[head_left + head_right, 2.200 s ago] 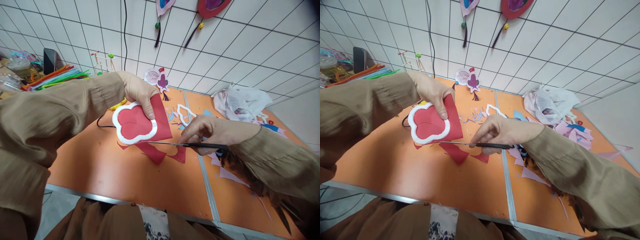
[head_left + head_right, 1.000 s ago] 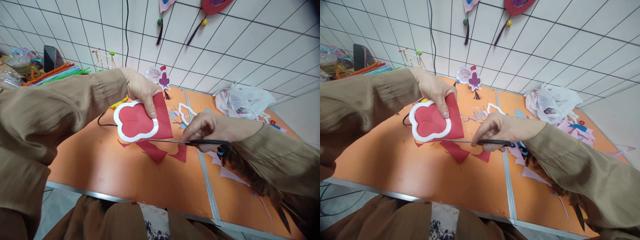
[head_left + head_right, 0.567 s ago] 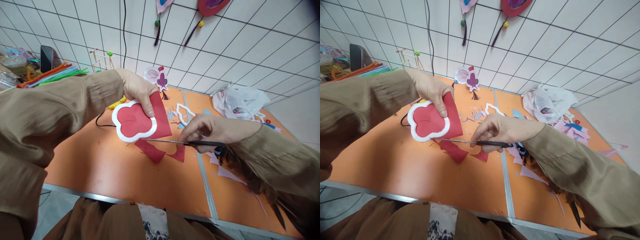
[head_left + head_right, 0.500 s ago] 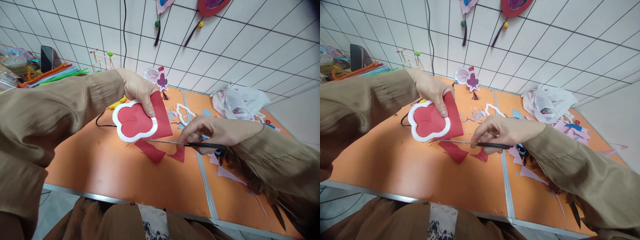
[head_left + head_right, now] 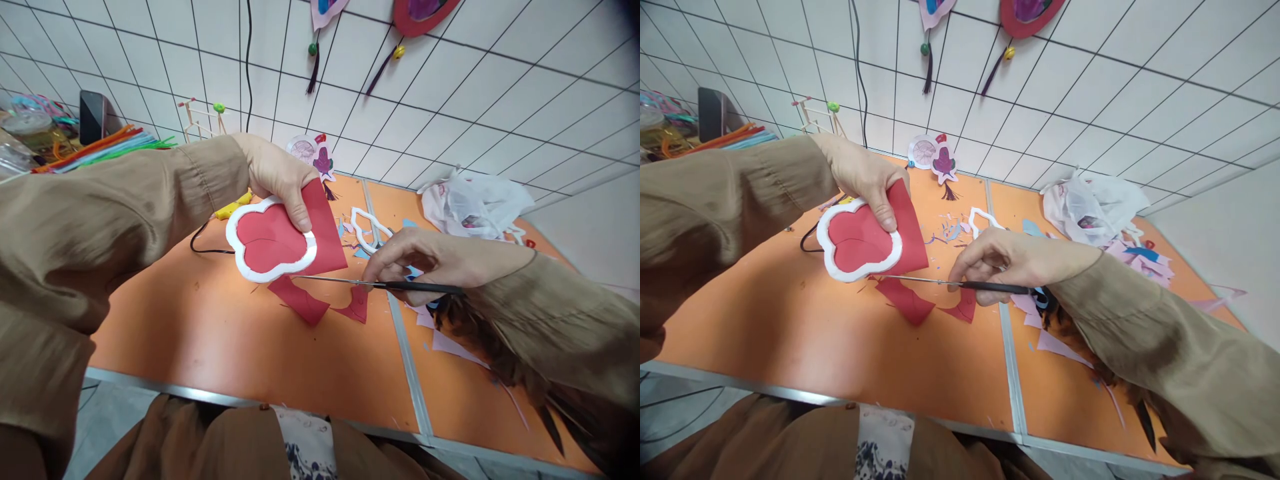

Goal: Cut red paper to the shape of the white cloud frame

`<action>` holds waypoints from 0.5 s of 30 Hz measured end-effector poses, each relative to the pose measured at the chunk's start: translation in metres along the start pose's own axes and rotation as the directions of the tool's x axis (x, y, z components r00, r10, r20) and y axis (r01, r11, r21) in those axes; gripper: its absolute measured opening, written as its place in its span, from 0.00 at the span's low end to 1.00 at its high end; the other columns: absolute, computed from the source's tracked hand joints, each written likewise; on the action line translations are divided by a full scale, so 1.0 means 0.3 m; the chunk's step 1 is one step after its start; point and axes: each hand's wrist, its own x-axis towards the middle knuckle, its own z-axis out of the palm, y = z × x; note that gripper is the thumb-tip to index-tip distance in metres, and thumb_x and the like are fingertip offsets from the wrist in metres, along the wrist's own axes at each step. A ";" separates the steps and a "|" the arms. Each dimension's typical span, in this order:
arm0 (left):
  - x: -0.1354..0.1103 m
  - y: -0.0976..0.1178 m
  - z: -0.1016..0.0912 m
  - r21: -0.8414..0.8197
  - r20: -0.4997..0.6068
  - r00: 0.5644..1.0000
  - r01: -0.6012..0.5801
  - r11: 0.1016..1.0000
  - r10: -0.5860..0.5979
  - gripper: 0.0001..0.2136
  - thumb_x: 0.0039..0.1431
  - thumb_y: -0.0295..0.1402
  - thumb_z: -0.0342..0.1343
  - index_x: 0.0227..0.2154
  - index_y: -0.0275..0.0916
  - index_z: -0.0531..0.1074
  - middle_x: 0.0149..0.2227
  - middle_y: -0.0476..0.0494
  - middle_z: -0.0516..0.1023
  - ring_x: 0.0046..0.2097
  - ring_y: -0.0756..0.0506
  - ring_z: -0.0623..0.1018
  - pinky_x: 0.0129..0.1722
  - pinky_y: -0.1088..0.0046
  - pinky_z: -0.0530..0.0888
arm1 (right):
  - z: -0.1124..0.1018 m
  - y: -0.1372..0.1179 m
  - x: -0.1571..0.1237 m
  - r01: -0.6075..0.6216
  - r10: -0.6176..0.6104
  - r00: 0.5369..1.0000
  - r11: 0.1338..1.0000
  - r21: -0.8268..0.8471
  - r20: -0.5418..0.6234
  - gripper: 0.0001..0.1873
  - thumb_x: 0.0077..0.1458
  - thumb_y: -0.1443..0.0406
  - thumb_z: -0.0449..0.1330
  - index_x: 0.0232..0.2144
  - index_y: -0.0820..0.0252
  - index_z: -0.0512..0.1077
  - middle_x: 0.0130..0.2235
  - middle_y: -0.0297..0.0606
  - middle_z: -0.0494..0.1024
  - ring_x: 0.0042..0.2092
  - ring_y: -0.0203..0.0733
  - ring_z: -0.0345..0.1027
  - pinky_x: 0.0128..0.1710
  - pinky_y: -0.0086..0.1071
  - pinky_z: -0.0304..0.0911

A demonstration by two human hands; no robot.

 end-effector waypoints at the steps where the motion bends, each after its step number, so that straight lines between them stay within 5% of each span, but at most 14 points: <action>1: 0.002 0.002 -0.002 0.002 0.006 1.000 0.000 1.000 0.000 0.15 0.39 0.28 0.71 0.33 0.30 0.80 0.27 0.44 0.82 0.38 0.38 0.80 0.45 0.56 0.75 | 0.000 -0.001 0.004 0.008 -0.008 1.000 1.000 0.000 0.008 0.17 0.48 0.60 0.68 0.40 0.61 0.74 0.20 0.26 0.64 0.22 0.28 0.54 0.22 0.25 0.53; 6: 0.014 0.004 -0.002 -0.012 0.043 0.999 -0.002 1.000 0.003 0.14 0.39 0.28 0.70 0.33 0.33 0.81 0.28 0.46 0.83 0.38 0.40 0.81 0.43 0.62 0.76 | -0.001 -0.011 0.021 -0.005 0.006 1.000 1.000 -0.023 0.015 0.21 0.45 0.58 0.70 0.39 0.64 0.75 0.20 0.26 0.64 0.22 0.28 0.53 0.21 0.25 0.51; 9: 0.015 0.008 0.022 -0.152 -0.139 0.984 0.088 0.984 -0.109 0.14 0.37 0.19 0.69 0.31 0.31 0.81 0.29 0.45 0.83 0.38 0.38 0.82 0.44 0.60 0.77 | -0.001 -0.011 0.025 -0.003 0.004 1.000 0.999 -0.032 0.009 0.21 0.45 0.58 0.70 0.39 0.65 0.75 0.19 0.25 0.62 0.21 0.28 0.53 0.21 0.25 0.52; 12: 0.011 0.014 0.052 -0.453 -0.446 0.850 0.055 0.890 -0.279 0.18 0.34 0.09 0.62 0.32 0.31 0.80 0.32 0.42 0.84 0.40 0.33 0.82 0.43 0.51 0.77 | 0.000 -0.011 0.026 0.019 -0.018 1.000 0.998 -0.052 0.013 0.21 0.46 0.58 0.69 0.40 0.66 0.74 0.18 0.24 0.60 0.20 0.27 0.53 0.21 0.25 0.52; 15: 0.010 0.013 0.064 -0.663 -0.556 0.719 -0.083 0.744 -0.416 0.17 0.41 0.10 0.57 0.34 0.31 0.79 0.36 0.40 0.84 0.44 0.31 0.81 0.41 0.47 0.77 | 0.005 -0.018 0.024 -0.001 0.001 1.000 0.996 -0.084 0.000 0.22 0.48 0.57 0.67 0.41 0.67 0.74 0.19 0.24 0.60 0.21 0.27 0.54 0.21 0.25 0.52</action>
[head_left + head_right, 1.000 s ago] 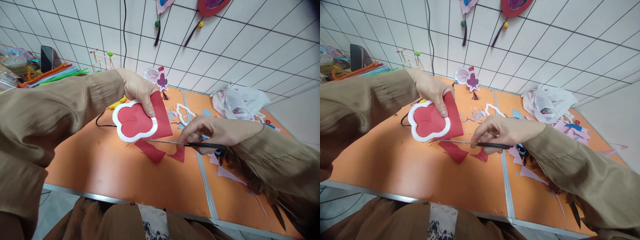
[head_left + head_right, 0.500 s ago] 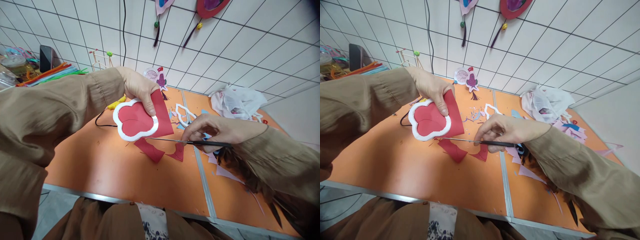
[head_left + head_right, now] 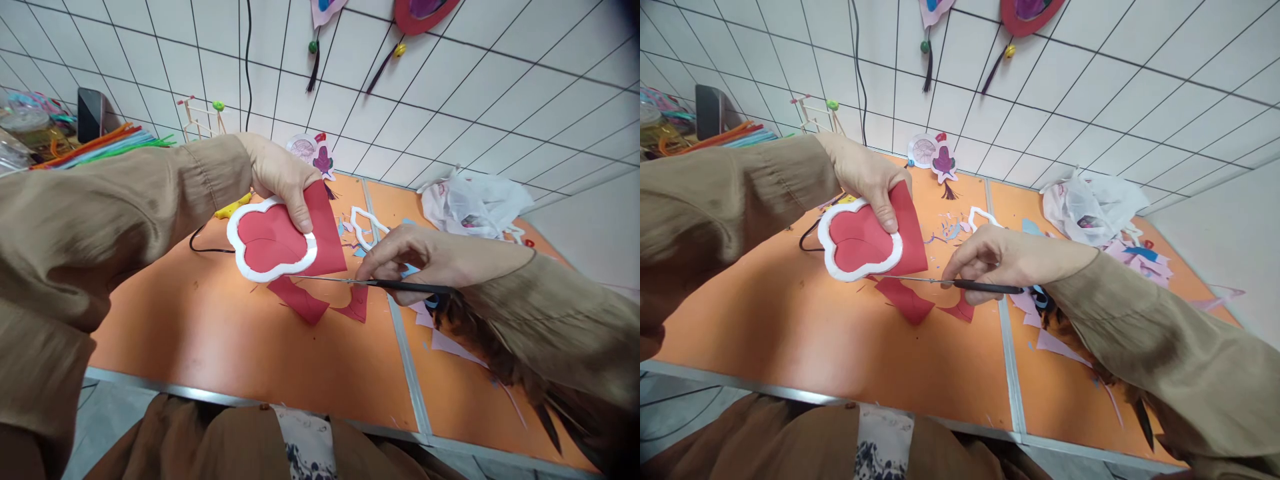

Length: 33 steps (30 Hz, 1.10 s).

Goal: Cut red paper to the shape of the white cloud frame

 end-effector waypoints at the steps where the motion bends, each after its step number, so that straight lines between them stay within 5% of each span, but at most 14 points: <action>1: 0.003 0.000 -0.001 -0.084 -0.041 0.999 -0.005 0.996 0.001 0.15 0.44 0.12 0.57 0.35 0.30 0.78 0.37 0.39 0.84 0.44 0.31 0.81 0.40 0.48 0.77 | 0.002 -0.004 -0.002 -0.006 0.006 1.000 1.000 -0.004 -0.007 0.21 0.48 0.57 0.67 0.41 0.67 0.75 0.19 0.24 0.60 0.21 0.27 0.54 0.21 0.25 0.52; 8: 0.037 0.011 -0.022 -0.496 -0.193 0.946 -0.322 0.807 0.259 0.10 0.53 0.29 0.57 0.37 0.29 0.76 0.36 0.39 0.83 0.45 0.32 0.81 0.35 0.54 0.77 | 0.009 -0.020 -0.026 -0.024 0.023 0.999 0.999 -0.023 -0.030 0.17 0.52 0.58 0.64 0.41 0.64 0.75 0.18 0.25 0.59 0.20 0.28 0.49 0.18 0.25 0.47; 13: 0.030 0.012 -0.015 -0.474 -0.155 0.982 -0.171 0.864 0.109 0.09 0.51 0.29 0.60 0.35 0.30 0.77 0.33 0.39 0.83 0.43 0.33 0.82 0.34 0.55 0.77 | 0.009 -0.019 -0.023 -0.021 0.021 1.000 1.000 -0.005 -0.009 0.17 0.51 0.61 0.64 0.42 0.64 0.74 0.19 0.25 0.60 0.20 0.28 0.50 0.18 0.25 0.47; 19: 0.022 0.013 -0.007 -0.488 -0.264 0.954 -0.259 0.833 0.142 0.11 0.55 0.32 0.55 0.34 0.28 0.76 0.32 0.41 0.83 0.42 0.35 0.82 0.34 0.57 0.77 | 0.006 -0.016 -0.010 0.020 -0.021 1.000 0.997 -0.068 -0.010 0.18 0.49 0.59 0.66 0.40 0.64 0.76 0.19 0.26 0.61 0.20 0.28 0.52 0.19 0.25 0.48; 25: 0.005 0.015 0.002 -0.351 -0.173 0.984 -0.021 0.936 -0.042 0.09 0.52 0.24 0.56 0.36 0.27 0.76 0.34 0.38 0.83 0.42 0.32 0.82 0.34 0.54 0.77 | 0.010 -0.017 -0.011 0.062 -0.068 0.997 0.990 -0.124 -0.042 0.15 0.53 0.59 0.64 0.40 0.63 0.78 0.19 0.26 0.57 0.21 0.28 0.47 0.19 0.26 0.48; 30: 0.003 0.009 0.009 -0.368 -0.239 0.967 -0.174 0.913 0.088 0.10 0.49 0.22 0.58 0.37 0.29 0.77 0.34 0.40 0.84 0.43 0.32 0.82 0.36 0.53 0.78 | 0.013 -0.018 -0.011 0.015 -0.018 1.000 0.993 -0.114 -0.024 0.17 0.54 0.58 0.62 0.41 0.64 0.77 0.19 0.25 0.55 0.21 0.29 0.45 0.20 0.26 0.47; 33: 0.007 0.006 0.009 -0.225 -0.196 0.978 -0.109 0.968 0.065 0.11 0.45 0.17 0.59 0.34 0.31 0.78 0.35 0.40 0.84 0.43 0.31 0.81 0.37 0.50 0.77 | 0.013 -0.023 -0.011 0.005 -0.007 1.000 0.994 -0.109 -0.014 0.16 0.53 0.58 0.63 0.41 0.63 0.77 0.19 0.26 0.55 0.22 0.28 0.45 0.19 0.26 0.47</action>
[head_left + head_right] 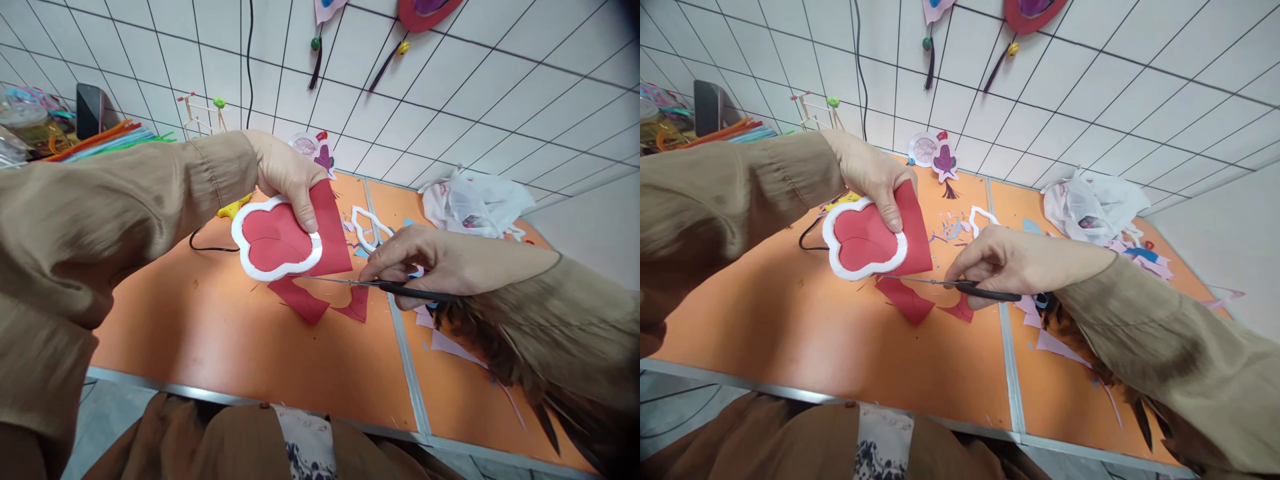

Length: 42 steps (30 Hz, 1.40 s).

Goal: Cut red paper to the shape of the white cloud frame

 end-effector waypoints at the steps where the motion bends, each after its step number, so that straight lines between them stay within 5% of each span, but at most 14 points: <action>1: 0.002 0.000 -0.001 0.069 0.042 0.999 0.018 0.997 -0.021 0.12 0.43 0.15 0.59 0.33 0.31 0.78 0.35 0.40 0.84 0.43 0.31 0.81 0.37 0.50 0.77 | -0.001 -0.002 0.000 -0.006 0.006 1.000 1.000 0.004 0.005 0.16 0.53 0.58 0.64 0.40 0.64 0.77 0.19 0.26 0.55 0.22 0.28 0.45 0.19 0.25 0.47; 7: 0.015 0.008 -0.010 0.273 0.389 0.918 -0.039 0.961 -0.073 0.24 0.31 0.06 0.60 0.32 0.37 0.81 0.36 0.44 0.84 0.42 0.33 0.82 0.43 0.55 0.78 | -0.008 -0.014 -0.002 -0.061 0.061 0.998 0.998 0.015 0.032 0.18 0.52 0.60 0.64 0.44 0.64 0.77 0.19 0.25 0.56 0.21 0.28 0.45 0.19 0.24 0.48; 12: 0.000 -0.001 -0.003 0.344 0.250 0.950 0.094 0.934 -0.188 0.29 0.29 0.05 0.59 0.36 0.37 0.80 0.39 0.40 0.84 0.43 0.32 0.82 0.39 0.53 0.80 | -0.001 -0.025 -0.004 -0.068 0.065 0.995 0.997 0.044 0.079 0.17 0.53 0.63 0.62 0.45 0.64 0.77 0.18 0.25 0.56 0.20 0.28 0.45 0.17 0.23 0.48; 17: -0.005 -0.015 -0.022 0.090 0.159 0.987 -0.027 0.996 0.012 0.27 0.33 0.05 0.57 0.35 0.36 0.80 0.35 0.43 0.84 0.41 0.30 0.82 0.34 0.54 0.80 | 0.037 -0.004 -0.041 -0.009 0.008 1.000 0.998 0.056 0.017 0.12 0.49 0.65 0.65 0.38 0.63 0.77 0.20 0.28 0.63 0.22 0.30 0.53 0.19 0.24 0.54; 19: -0.005 -0.033 -0.046 0.047 0.247 0.956 -0.177 0.983 0.160 0.22 0.36 0.08 0.60 0.34 0.34 0.81 0.33 0.42 0.84 0.39 0.32 0.83 0.33 0.57 0.80 | 0.065 0.030 -0.068 0.059 -0.052 0.997 0.992 0.113 -0.065 0.11 0.48 0.63 0.66 0.35 0.62 0.76 0.22 0.30 0.65 0.24 0.31 0.57 0.21 0.25 0.56; 21: -0.004 -0.066 -0.074 -0.002 0.321 0.876 -0.380 0.925 0.360 0.15 0.39 0.15 0.65 0.33 0.31 0.81 0.34 0.37 0.84 0.36 0.35 0.83 0.33 0.61 0.80 | 0.100 0.080 -0.090 0.108 -0.080 0.988 0.970 0.216 -0.135 0.16 0.46 0.56 0.68 0.33 0.62 0.74 0.26 0.33 0.68 0.27 0.34 0.62 0.24 0.27 0.59; 23: 0.000 -0.115 -0.099 -0.112 0.302 0.797 -0.515 0.850 0.522 0.10 0.40 0.21 0.68 0.30 0.30 0.81 0.33 0.35 0.84 0.33 0.40 0.83 0.32 0.68 0.80 | 0.136 0.138 -0.098 0.215 -0.139 0.963 0.912 0.350 -0.230 0.27 0.47 0.45 0.64 0.37 0.62 0.72 0.29 0.36 0.69 0.29 0.37 0.64 0.27 0.30 0.61; 25: 0.003 -0.173 -0.114 -0.202 0.225 0.781 -0.548 0.812 0.583 0.10 0.43 0.25 0.69 0.31 0.32 0.81 0.33 0.37 0.84 0.34 0.41 0.83 0.34 0.69 0.80 | 0.166 0.186 -0.085 0.378 -0.236 0.902 0.836 0.398 -0.361 0.34 0.46 0.39 0.61 0.41 0.60 0.69 0.29 0.34 0.68 0.26 0.36 0.62 0.27 0.31 0.59; 28: -0.003 -0.259 -0.108 -0.315 0.188 0.780 -0.527 0.789 0.596 0.10 0.46 0.29 0.68 0.34 0.35 0.81 0.36 0.39 0.84 0.37 0.42 0.82 0.37 0.71 0.80 | 0.195 0.206 -0.026 0.476 -0.266 0.751 0.852 0.216 -0.604 0.32 0.52 0.40 0.57 0.45 0.59 0.67 0.35 0.39 0.69 0.35 0.40 0.64 0.37 0.35 0.60; 32: -0.030 -0.332 -0.071 -0.365 0.106 0.825 -0.487 0.793 0.556 0.09 0.48 0.30 0.68 0.34 0.36 0.80 0.37 0.41 0.84 0.38 0.43 0.82 0.38 0.72 0.80 | 0.224 0.149 0.078 0.421 -0.273 0.725 0.902 0.092 -0.633 0.30 0.55 0.40 0.52 0.42 0.59 0.65 0.37 0.40 0.67 0.38 0.42 0.60 0.38 0.35 0.59; 36: -0.056 -0.354 -0.049 -0.368 0.058 0.825 -0.505 0.781 0.561 0.09 0.47 0.31 0.69 0.34 0.37 0.81 0.37 0.42 0.84 0.38 0.43 0.82 0.38 0.74 0.80 | 0.245 0.096 0.146 0.442 -0.298 0.624 0.897 0.012 -0.722 0.25 0.58 0.42 0.49 0.32 0.59 0.61 0.32 0.35 0.64 0.33 0.38 0.55 0.33 0.32 0.56; 42: -0.069 -0.353 -0.056 -0.306 0.076 0.848 -0.481 0.821 0.525 0.11 0.47 0.34 0.69 0.34 0.36 0.81 0.39 0.38 0.84 0.39 0.40 0.82 0.36 0.72 0.80 | 0.236 0.089 0.156 0.471 -0.315 0.634 0.882 0.029 -0.706 0.29 0.57 0.39 0.48 0.30 0.60 0.62 0.30 0.35 0.65 0.31 0.37 0.57 0.32 0.32 0.56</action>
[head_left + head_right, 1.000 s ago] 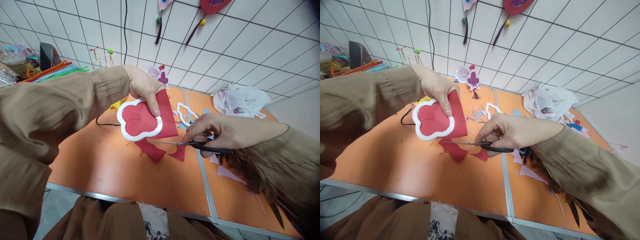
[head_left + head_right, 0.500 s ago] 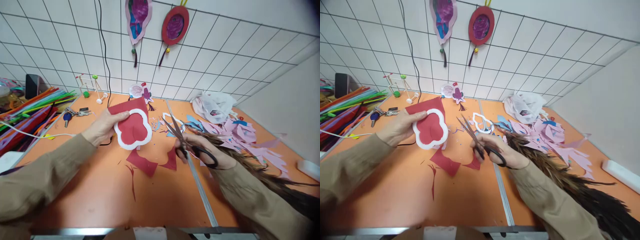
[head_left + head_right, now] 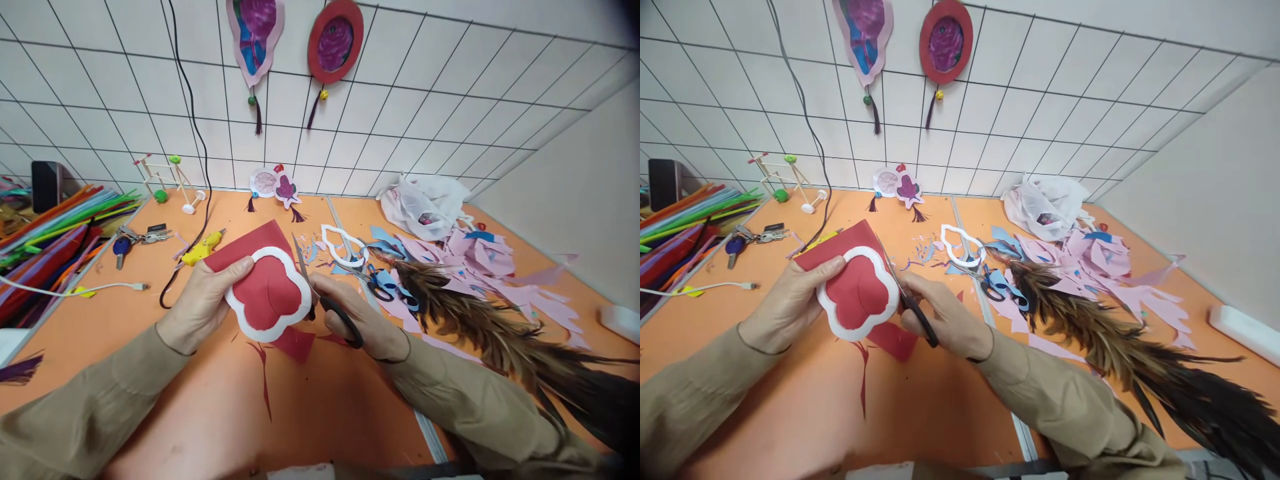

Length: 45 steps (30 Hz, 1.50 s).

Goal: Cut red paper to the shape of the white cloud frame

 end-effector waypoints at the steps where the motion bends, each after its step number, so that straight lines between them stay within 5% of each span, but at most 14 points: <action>1: -0.001 0.001 -0.001 0.005 0.001 1.000 0.018 1.000 -0.018 0.12 0.46 0.34 0.69 0.34 0.36 0.80 0.39 0.38 0.84 0.39 0.39 0.82 0.35 0.72 0.80 | -0.004 0.002 0.001 0.009 -0.009 1.000 1.000 0.012 0.003 0.29 0.57 0.39 0.49 0.29 0.60 0.62 0.30 0.35 0.65 0.31 0.37 0.58 0.32 0.32 0.56; 18: -0.003 0.009 0.020 0.063 -0.110 0.992 0.064 0.996 -0.057 0.11 0.44 0.32 0.70 0.32 0.34 0.81 0.33 0.40 0.84 0.33 0.43 0.81 0.34 0.71 0.79 | -0.013 0.025 0.000 -0.056 0.056 0.998 0.998 -0.029 0.004 0.26 0.57 0.43 0.51 0.26 0.59 0.61 0.27 0.32 0.63 0.28 0.35 0.52 0.28 0.31 0.50; 45: -0.015 0.020 0.011 0.104 -0.027 0.999 0.042 0.994 -0.039 0.12 0.48 0.36 0.68 0.33 0.35 0.80 0.36 0.40 0.84 0.34 0.45 0.80 0.33 0.75 0.78 | 0.008 0.001 -0.015 -0.140 0.133 0.989 0.984 -0.114 -0.065 0.15 0.53 0.54 0.56 0.26 0.59 0.60 0.24 0.31 0.64 0.26 0.33 0.54 0.27 0.30 0.52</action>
